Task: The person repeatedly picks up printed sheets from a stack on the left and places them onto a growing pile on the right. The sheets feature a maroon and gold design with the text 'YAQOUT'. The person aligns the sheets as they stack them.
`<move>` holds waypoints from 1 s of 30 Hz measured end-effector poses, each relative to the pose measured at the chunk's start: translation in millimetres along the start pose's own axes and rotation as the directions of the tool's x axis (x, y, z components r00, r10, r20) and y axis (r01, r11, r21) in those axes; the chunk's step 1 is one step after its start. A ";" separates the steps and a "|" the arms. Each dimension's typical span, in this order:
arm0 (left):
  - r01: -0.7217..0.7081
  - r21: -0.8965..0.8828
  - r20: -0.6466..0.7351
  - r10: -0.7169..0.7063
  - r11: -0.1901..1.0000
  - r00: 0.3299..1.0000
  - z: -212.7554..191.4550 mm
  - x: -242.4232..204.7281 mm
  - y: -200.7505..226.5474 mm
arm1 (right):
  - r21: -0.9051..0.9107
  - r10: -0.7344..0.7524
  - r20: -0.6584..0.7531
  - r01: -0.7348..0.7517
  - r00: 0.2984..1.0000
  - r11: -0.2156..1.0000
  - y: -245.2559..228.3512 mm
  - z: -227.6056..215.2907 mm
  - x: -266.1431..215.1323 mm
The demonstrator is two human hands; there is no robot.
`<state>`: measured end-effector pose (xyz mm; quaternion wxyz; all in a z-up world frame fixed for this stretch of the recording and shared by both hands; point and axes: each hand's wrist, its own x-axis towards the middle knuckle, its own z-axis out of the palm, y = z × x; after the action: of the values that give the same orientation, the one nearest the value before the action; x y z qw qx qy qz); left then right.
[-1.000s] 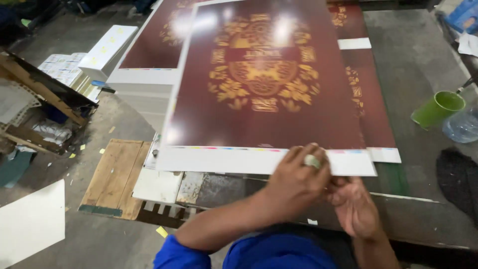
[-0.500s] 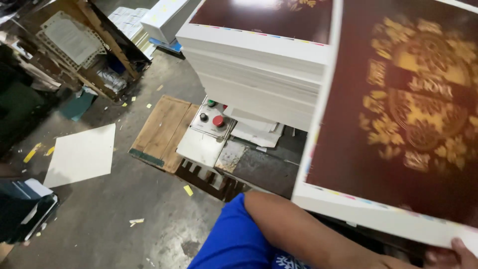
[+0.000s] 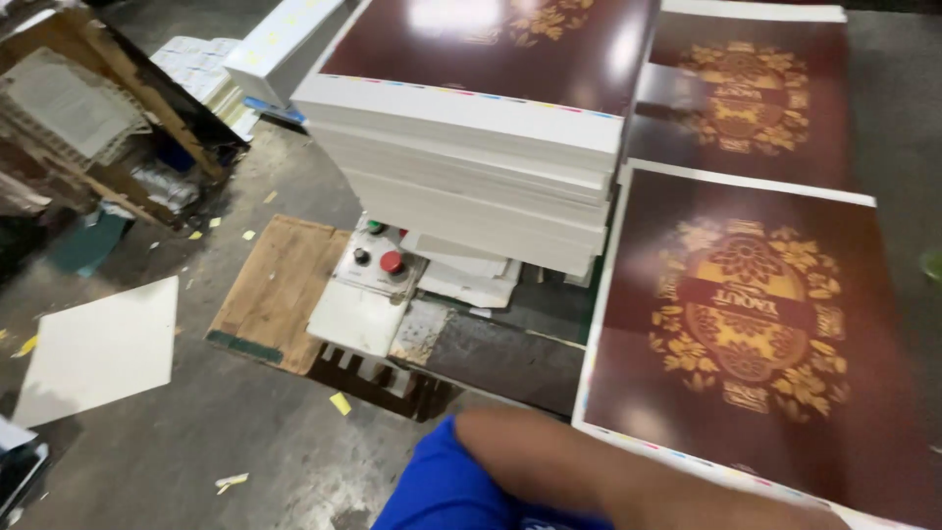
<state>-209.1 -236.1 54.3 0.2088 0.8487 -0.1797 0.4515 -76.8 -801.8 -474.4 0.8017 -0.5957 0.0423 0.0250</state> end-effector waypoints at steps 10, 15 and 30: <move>0.144 0.550 0.183 -0.287 0.823 0.940 88.8 25.8 -268.3 | 0.157 -0.158 -0.169 0.184 0.973 0.970 -18.3 163.0 -117.4; 0.045 0.500 0.244 -0.190 0.865 0.951 78.2 0.7 -307.4 | 0.079 -0.119 -0.295 0.149 0.948 0.986 -80.9 248.8 -136.5; -0.100 0.459 0.137 0.041 0.883 0.990 41.7 14.5 -289.0 | -0.066 0.079 -0.233 -0.097 0.969 0.993 -95.1 307.3 23.2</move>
<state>-30.0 -14.2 -10.1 -0.0286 0.8930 -0.1095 0.4356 -33.3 -535.4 -297.9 0.7661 -0.6223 0.1604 -0.0070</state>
